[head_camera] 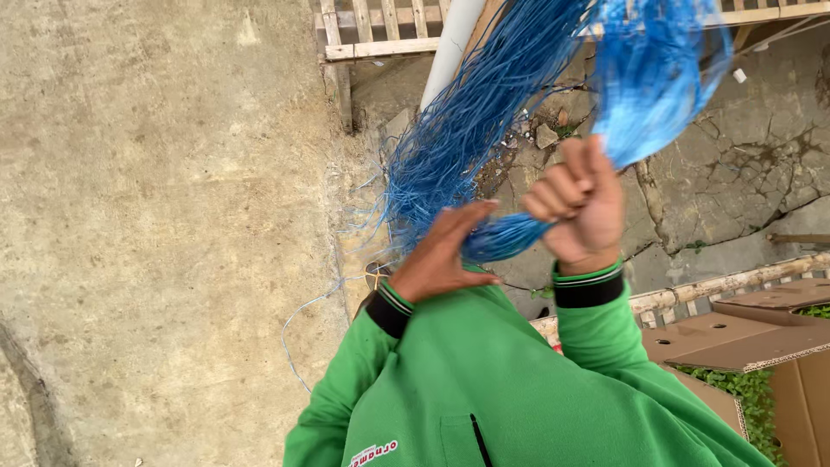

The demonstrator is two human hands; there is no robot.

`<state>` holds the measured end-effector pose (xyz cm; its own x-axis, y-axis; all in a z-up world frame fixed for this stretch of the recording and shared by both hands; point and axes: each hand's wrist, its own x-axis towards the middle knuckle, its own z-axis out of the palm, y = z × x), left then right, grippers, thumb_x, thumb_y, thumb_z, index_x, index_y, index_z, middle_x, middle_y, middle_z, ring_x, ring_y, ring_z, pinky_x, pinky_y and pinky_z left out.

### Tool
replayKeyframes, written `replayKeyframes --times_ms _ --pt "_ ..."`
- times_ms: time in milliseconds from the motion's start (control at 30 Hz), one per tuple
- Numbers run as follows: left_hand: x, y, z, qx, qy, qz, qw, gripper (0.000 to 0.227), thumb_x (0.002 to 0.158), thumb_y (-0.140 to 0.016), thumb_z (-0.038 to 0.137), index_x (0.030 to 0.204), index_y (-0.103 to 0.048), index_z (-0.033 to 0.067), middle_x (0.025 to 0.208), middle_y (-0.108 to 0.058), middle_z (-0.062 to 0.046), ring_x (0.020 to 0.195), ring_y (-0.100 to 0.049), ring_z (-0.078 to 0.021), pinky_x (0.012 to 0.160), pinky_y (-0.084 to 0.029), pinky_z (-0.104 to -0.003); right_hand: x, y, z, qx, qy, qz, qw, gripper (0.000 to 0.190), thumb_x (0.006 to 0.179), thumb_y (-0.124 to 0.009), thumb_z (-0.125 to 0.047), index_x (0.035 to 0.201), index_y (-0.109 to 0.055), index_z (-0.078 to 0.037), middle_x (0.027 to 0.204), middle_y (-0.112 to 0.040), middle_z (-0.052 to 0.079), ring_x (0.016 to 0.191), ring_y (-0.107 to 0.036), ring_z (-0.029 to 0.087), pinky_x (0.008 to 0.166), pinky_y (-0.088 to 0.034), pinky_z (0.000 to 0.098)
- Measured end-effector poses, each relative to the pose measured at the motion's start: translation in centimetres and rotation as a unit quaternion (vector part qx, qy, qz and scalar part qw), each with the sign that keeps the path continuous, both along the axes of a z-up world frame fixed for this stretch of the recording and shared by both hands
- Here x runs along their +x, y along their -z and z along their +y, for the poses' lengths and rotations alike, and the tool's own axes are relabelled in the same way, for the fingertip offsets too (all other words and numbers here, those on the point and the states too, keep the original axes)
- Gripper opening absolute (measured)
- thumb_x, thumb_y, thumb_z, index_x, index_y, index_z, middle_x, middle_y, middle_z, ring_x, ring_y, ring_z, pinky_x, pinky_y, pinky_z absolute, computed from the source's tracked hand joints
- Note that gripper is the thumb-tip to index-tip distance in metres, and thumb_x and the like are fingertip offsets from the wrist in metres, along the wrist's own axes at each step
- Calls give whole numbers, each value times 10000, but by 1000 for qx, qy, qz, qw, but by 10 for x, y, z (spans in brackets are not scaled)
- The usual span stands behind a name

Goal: The person handles small green seedlings in cardboard boxes, moving them by hand across several boxes. Then the person picks up a bundle of blue string and untangles it by hand.

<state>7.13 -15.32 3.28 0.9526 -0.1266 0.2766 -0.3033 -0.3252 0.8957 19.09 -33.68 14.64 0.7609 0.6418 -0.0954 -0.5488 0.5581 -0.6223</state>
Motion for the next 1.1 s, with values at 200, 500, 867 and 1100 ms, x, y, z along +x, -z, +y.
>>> replayKeyframes --times_ms 200,500,867,1100 --pt "10 4 -36 -306 -18 195 932 220 944 -745 247 1017 -723 40 781 -664 -66 668 -578 -169 620 -471 -333 -21 -13 53 -116 5 -250 961 418 1098 -567 -560 1070 -534 -144 910 -564 50 884 -553 144 877 -485 323" --pt "6 -43 57 -717 -147 4 681 412 1139 -468 342 778 -427 148 540 -214 58 481 -176 -92 500 -226 -313 -51 51 66 -454 -273 -361 768 649 814 -802 -244 1389 -555 -73 921 -690 68 727 -600 129 667 -527 325" --pt "-43 -30 168 -764 -155 -73 623 425 1192 -421 384 838 -441 149 543 -190 74 478 -125 -63 506 -190 -263 28 59 -102 -652 160 -476 568 339 784 -670 118 1070 -708 -60 866 -698 77 777 -641 133 690 -499 283" --pt "-41 -13 194 -808 -113 -66 574 476 1203 -399 387 809 -426 121 513 -183 60 458 -115 -66 494 -199 -257 40 53 -275 -681 416 -460 388 114 969 -703 26 1073 -679 -14 896 -640 36 777 -522 110 705 -425 268"
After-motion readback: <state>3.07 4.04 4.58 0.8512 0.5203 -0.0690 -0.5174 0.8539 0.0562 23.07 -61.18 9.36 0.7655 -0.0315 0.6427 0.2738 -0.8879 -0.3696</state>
